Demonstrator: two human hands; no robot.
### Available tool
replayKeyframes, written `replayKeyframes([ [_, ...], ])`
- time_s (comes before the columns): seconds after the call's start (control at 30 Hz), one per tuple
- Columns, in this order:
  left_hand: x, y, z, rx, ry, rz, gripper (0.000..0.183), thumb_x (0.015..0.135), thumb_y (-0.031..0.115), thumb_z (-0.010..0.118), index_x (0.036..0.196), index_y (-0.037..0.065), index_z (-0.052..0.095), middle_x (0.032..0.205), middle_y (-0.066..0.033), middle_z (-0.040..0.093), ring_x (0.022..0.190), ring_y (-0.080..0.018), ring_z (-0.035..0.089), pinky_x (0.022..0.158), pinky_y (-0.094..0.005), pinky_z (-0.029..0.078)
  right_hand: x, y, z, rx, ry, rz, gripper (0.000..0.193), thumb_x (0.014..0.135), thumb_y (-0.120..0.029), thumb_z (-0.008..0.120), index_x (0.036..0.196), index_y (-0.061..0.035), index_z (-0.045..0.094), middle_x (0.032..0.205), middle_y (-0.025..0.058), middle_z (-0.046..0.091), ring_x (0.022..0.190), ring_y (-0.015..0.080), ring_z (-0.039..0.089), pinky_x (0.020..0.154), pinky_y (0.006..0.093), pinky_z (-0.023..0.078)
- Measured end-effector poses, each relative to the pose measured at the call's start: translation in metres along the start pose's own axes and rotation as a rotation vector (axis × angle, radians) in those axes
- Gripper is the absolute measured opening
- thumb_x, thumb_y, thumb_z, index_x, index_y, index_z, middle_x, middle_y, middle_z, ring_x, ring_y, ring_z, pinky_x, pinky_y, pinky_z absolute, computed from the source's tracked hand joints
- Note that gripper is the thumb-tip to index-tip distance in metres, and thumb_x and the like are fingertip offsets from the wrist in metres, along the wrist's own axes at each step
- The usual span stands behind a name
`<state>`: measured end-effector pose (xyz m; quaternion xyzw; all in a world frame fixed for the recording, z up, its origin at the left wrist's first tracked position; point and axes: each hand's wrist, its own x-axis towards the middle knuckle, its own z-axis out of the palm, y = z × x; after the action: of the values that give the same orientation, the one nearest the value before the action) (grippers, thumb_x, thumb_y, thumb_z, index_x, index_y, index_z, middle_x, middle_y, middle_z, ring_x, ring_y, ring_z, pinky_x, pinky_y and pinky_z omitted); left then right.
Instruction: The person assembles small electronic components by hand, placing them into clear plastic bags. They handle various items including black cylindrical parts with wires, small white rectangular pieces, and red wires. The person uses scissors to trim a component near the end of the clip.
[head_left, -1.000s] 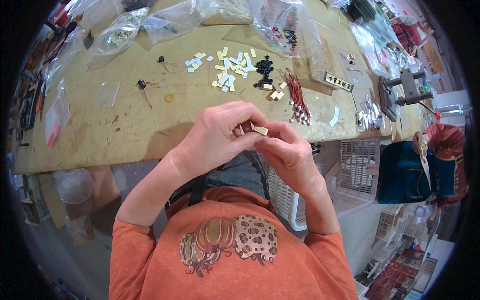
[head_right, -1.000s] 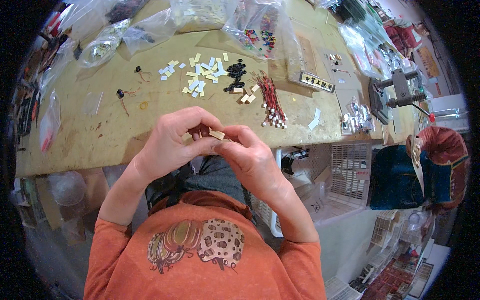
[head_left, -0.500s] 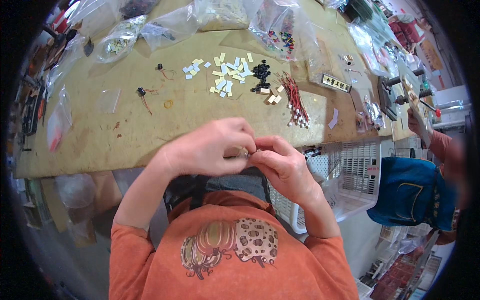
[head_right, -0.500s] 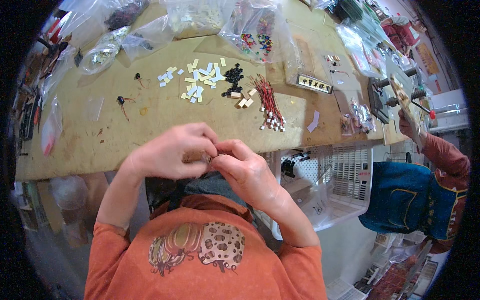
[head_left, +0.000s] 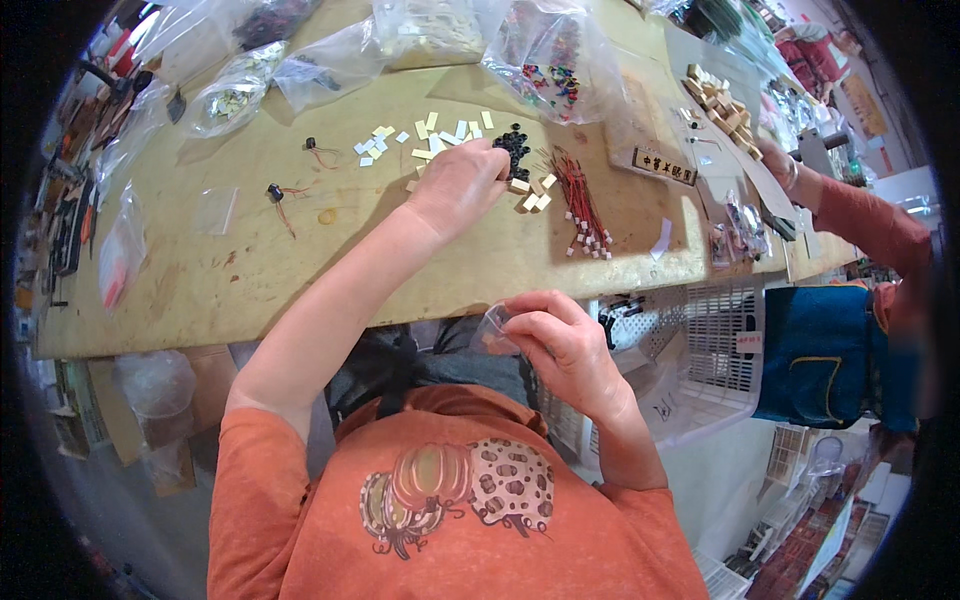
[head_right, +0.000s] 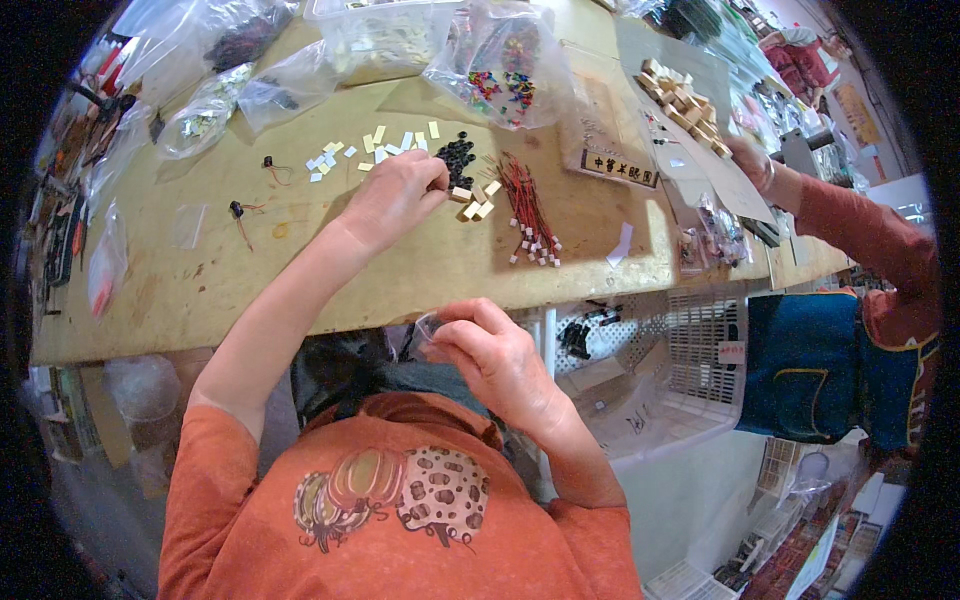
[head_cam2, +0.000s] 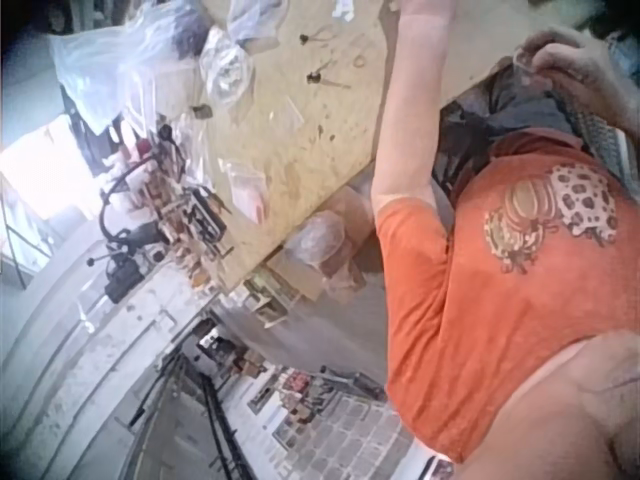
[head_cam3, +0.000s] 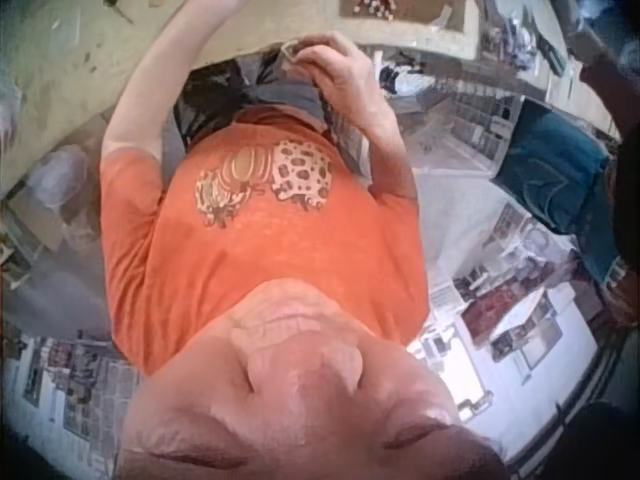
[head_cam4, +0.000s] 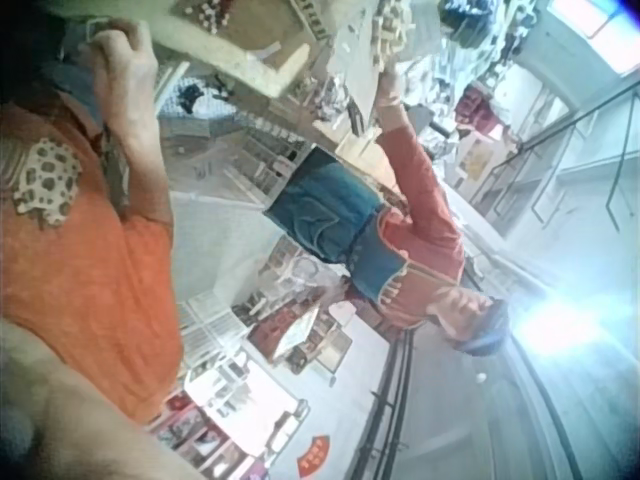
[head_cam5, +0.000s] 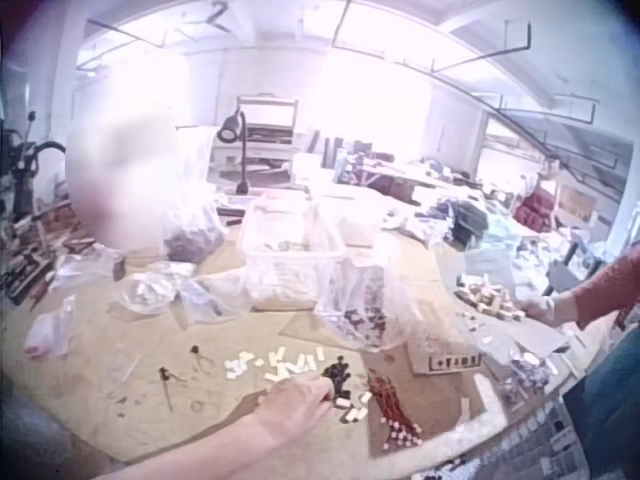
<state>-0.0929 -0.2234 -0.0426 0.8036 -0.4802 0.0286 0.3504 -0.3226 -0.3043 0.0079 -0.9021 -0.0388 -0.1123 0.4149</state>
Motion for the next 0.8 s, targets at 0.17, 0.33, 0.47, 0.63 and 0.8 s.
replayKeyframes([
  [0.17, -0.012, 0.012, -0.017, 0.158, -0.063, -0.081, 0.008, 0.080, 0.010, 0.065, 0.083, 0.003, 0.063, 0.085, -0.0168, 0.064, 0.080, -0.0363, 0.064, 0.074, -0.0457, 0.052, 0.003, 0.002, -0.002, 0.049, 0.052, -0.026, 0.014, 0.081, -0.001, 0.074, 0.091, -0.0018, 0.064, 0.102, 0.0137, 0.063, 0.090, 0.0300, 0.066, 0.076, 0.0355, 0.056],
  [0.33, -0.023, 0.018, -0.036, -0.053, -0.123, -0.096, 0.010, 0.081, 0.005, 0.066, 0.091, 0.003, 0.066, 0.083, -0.0113, 0.067, 0.076, -0.0230, 0.067, 0.070, -0.0352, 0.054, 0.009, -0.002, -0.002, 0.054, 0.026, -0.017, 0.015, 0.084, -0.006, 0.072, 0.096, -0.0021, 0.063, 0.107, 0.0140, 0.062, 0.092, 0.0305, 0.066, 0.077, 0.0364, 0.056],
  [0.47, -0.054, 0.050, -0.066, -0.742, -0.162, -0.259, 0.015, 0.080, 0.000, 0.069, 0.095, 0.001, 0.069, 0.079, -0.0089, 0.067, 0.069, -0.0123, 0.065, 0.066, -0.0254, 0.053, 0.016, -0.013, 0.002, -0.026, 0.049, -0.039, 0.014, 0.085, -0.006, 0.070, 0.096, -0.0018, 0.063, 0.106, 0.0144, 0.062, 0.091, 0.0315, 0.066, 0.076, 0.0366, 0.056],
  [0.63, -0.092, 0.076, -0.091, -0.638, -0.099, -0.086, 0.011, 0.081, 0.002, 0.073, 0.092, 0.002, 0.070, 0.081, -0.0060, 0.068, 0.073, -0.0109, 0.065, 0.065, -0.0247, 0.052, 0.022, -0.028, 0.013, -0.099, 0.087, -0.157, 0.016, 0.083, 0.000, 0.068, 0.099, 0.0009, 0.065, 0.106, 0.0173, 0.063, 0.088, 0.0305, 0.067, 0.073, 0.0354, 0.056],
  [0.8, -0.121, 0.064, -0.088, -0.490, -0.005, -0.045, 0.010, 0.081, 0.003, 0.073, 0.090, 0.002, 0.070, 0.083, -0.0093, 0.069, 0.075, -0.0197, 0.067, 0.065, -0.0302, 0.054, 0.025, -0.037, 0.028, -0.074, -0.007, -0.148, 0.017, 0.082, 0.003, 0.068, 0.099, -0.0010, 0.068, 0.107, 0.0163, 0.063, 0.090, 0.0278, 0.069, 0.074, 0.0344, 0.056],
])
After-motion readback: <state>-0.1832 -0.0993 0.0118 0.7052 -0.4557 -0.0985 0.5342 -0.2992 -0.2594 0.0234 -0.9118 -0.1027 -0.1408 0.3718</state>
